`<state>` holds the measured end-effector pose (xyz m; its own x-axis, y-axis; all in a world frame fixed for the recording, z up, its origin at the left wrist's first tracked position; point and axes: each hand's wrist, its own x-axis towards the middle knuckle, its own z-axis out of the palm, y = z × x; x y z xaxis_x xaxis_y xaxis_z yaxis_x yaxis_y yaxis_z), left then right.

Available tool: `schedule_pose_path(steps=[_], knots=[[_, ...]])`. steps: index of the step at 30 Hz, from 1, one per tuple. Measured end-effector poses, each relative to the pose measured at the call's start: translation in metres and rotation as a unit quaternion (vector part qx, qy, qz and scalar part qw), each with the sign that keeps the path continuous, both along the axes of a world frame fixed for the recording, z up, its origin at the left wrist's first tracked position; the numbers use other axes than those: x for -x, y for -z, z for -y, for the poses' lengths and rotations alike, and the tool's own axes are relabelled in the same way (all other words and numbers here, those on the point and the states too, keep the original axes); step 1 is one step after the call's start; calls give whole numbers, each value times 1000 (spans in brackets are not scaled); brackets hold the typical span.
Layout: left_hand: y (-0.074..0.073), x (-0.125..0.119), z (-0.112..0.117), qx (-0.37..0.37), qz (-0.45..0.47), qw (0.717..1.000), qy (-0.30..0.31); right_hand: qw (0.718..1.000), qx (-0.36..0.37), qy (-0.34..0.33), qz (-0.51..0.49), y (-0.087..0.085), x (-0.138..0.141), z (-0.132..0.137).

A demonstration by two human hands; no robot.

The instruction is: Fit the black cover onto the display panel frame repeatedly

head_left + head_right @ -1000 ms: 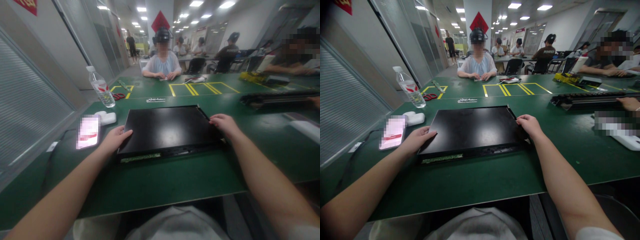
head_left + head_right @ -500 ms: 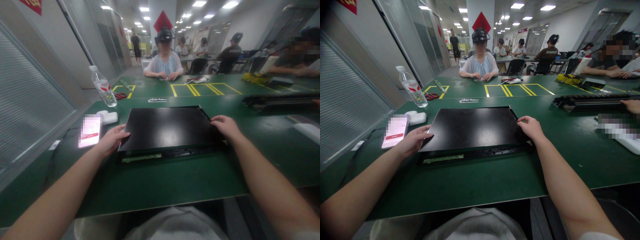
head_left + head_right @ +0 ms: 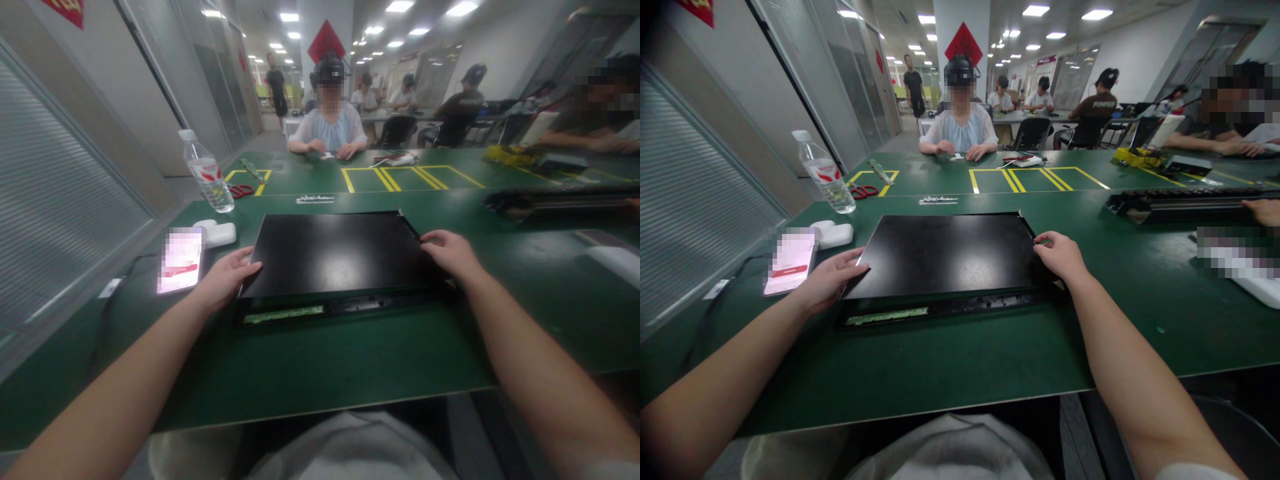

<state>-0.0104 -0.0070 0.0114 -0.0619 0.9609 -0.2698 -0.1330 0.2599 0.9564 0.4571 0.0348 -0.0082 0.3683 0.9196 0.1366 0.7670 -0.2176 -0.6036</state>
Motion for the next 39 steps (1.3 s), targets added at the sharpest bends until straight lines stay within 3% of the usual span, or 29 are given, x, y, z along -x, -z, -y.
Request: schedule_pose_path(steps=[10, 39], knots=[[-4, -5, 1, 10, -8, 1000, -23, 999, -17, -12, 38, 1, -1, -1], [-1, -3, 1, 2, -32, 999, -4, 999, -7, -17, 29, -2, -6, 0]])
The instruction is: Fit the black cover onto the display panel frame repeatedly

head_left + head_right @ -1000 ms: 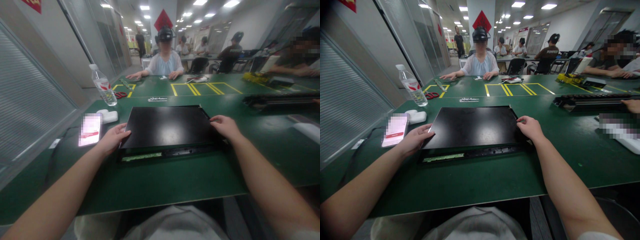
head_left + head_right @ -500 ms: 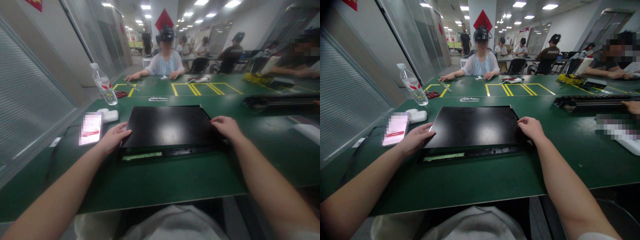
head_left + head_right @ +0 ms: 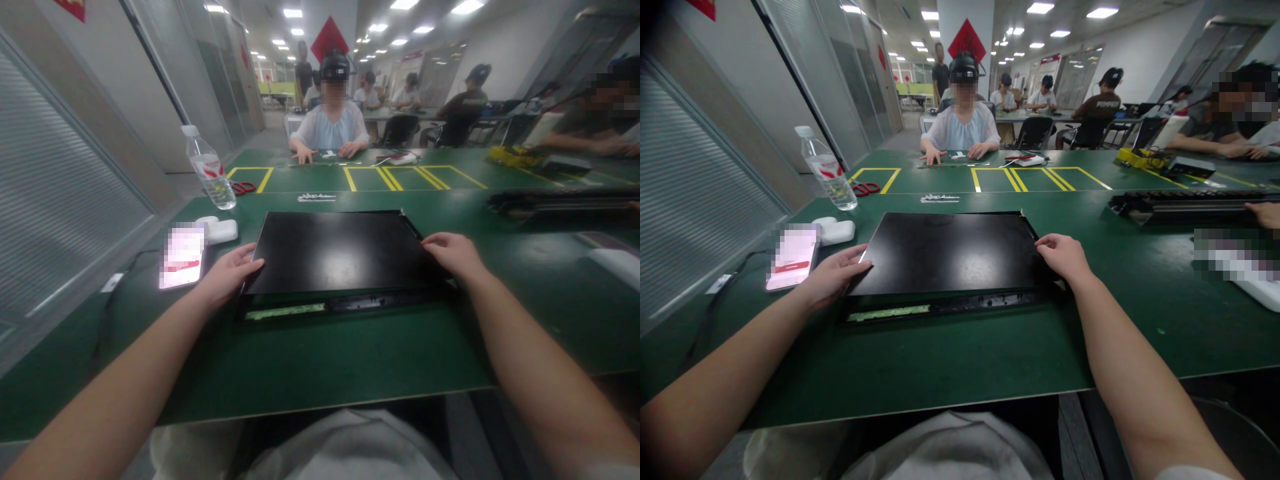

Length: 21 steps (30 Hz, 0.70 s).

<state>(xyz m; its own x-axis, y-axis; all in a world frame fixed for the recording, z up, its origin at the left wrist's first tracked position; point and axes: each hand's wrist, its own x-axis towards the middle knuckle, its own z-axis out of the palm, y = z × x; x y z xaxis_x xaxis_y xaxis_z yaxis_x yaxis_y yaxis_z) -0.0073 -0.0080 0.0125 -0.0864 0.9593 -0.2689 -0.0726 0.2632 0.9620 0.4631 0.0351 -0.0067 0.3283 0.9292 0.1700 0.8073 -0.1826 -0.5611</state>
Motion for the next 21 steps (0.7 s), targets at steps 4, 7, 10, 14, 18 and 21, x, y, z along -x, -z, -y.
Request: schedule_pose_path(steps=[4, 7, 10, 14, 18, 21], knots=[[-1, -1, 0, 0, 0, 1000, -3, 1000, 7, -1, -2, 0, -1, -1], [-1, -1, 0, -4, 3, 1000, -7, 1000, 3, -1, -1, 1, -1, -1], [1, -1, -1, -8, 8, 1000, 0, 1000, 4, 3, 7, 0, 0, 0], [4, 1, -1, -4, 11, 1000, -6, 1000, 8, 2, 21, -1, 0, 0], [1, -1, 0, -1, 14, 1000, -13, 1000, 16, 6, 14, -2, 1, 0], [-2, -3, 1, 1, 15, 1000, -14, 1000, 22, 10, 12, -3, 3, 1]])
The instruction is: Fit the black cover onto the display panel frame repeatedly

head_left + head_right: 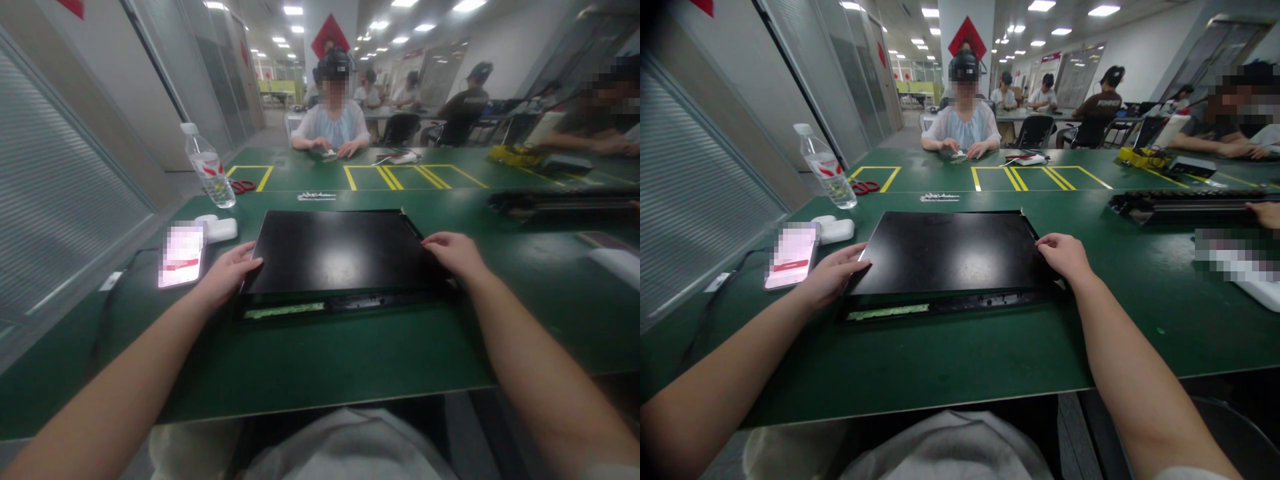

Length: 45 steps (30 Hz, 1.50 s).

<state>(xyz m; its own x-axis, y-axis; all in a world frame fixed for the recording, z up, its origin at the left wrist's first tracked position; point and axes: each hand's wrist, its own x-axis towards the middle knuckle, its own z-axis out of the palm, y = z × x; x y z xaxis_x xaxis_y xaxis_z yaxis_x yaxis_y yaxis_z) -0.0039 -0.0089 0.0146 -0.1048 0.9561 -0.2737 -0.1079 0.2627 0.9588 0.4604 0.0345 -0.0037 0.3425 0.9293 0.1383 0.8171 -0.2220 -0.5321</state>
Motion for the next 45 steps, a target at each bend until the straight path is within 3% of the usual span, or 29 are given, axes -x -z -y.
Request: schedule_pose_path(steps=[16, 36, 45], knots=[[-8, -7, 4, 18, 18, 999, -28, 1000, -1, -8, 21, 1, -2, -1], [-6, -4, 1, 14, 57, 998, -14, 999, 13, -12, 49, -2, -1, 2], [-7, -4, 2, 17, 53, 998, -13, 999, -15, -15, 36, 2, -5, -1]])
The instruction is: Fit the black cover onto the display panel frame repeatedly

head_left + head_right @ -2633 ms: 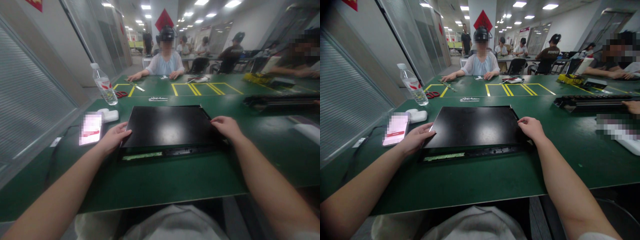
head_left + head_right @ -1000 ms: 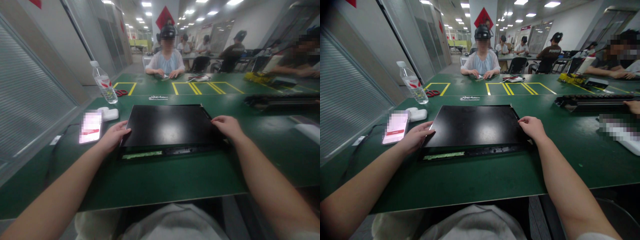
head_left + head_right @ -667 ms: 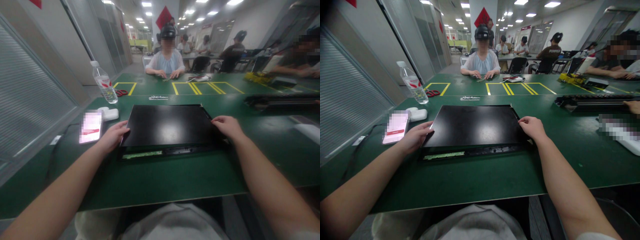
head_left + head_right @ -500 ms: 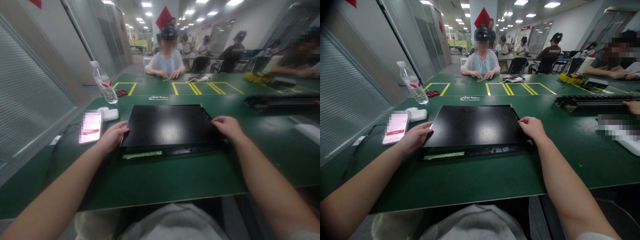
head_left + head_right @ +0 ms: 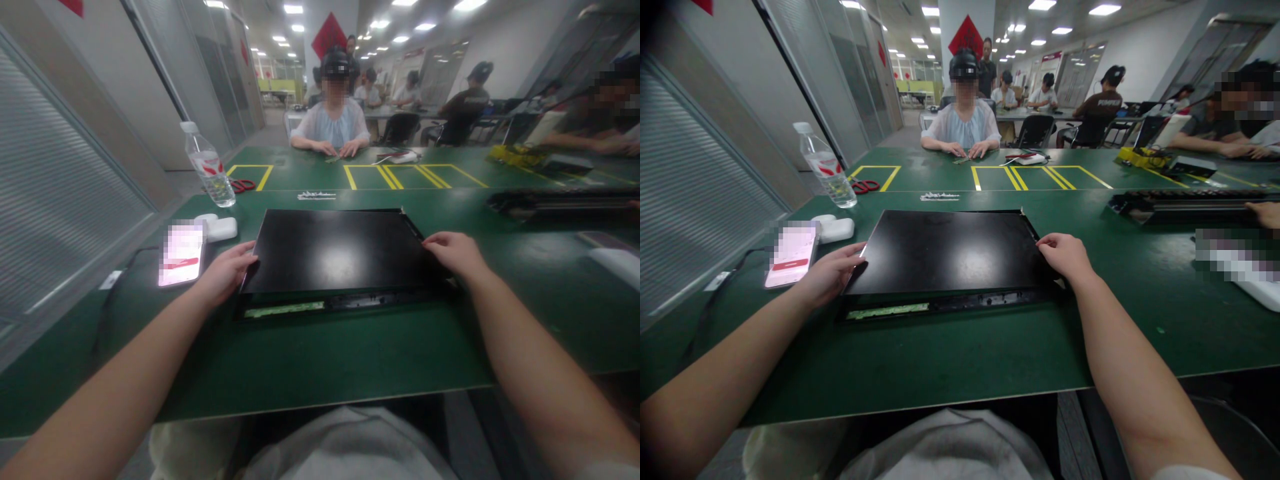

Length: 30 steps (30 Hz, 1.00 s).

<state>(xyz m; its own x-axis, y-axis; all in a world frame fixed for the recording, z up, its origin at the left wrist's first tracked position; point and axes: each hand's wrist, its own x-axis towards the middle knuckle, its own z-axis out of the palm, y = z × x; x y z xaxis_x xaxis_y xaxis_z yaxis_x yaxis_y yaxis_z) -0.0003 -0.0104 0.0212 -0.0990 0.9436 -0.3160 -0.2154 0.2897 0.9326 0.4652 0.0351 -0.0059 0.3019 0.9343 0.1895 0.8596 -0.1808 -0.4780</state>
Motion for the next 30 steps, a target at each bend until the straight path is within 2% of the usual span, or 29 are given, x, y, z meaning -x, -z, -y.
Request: schedule_pose_path(steps=[11, 16, 30], knots=[[-1, -1, 1, -5, -4, 1000, 20, 1000, 16, 0, -19, 0, -2, -1], [4, 3, -1, -10, -8, 1000, 2, 1000, 11, 5, -27, 0, -3, -1], [6, 4, 1, -18, -27, 999, 0, 999, 6, 4, -31, 1, -4, -1]])
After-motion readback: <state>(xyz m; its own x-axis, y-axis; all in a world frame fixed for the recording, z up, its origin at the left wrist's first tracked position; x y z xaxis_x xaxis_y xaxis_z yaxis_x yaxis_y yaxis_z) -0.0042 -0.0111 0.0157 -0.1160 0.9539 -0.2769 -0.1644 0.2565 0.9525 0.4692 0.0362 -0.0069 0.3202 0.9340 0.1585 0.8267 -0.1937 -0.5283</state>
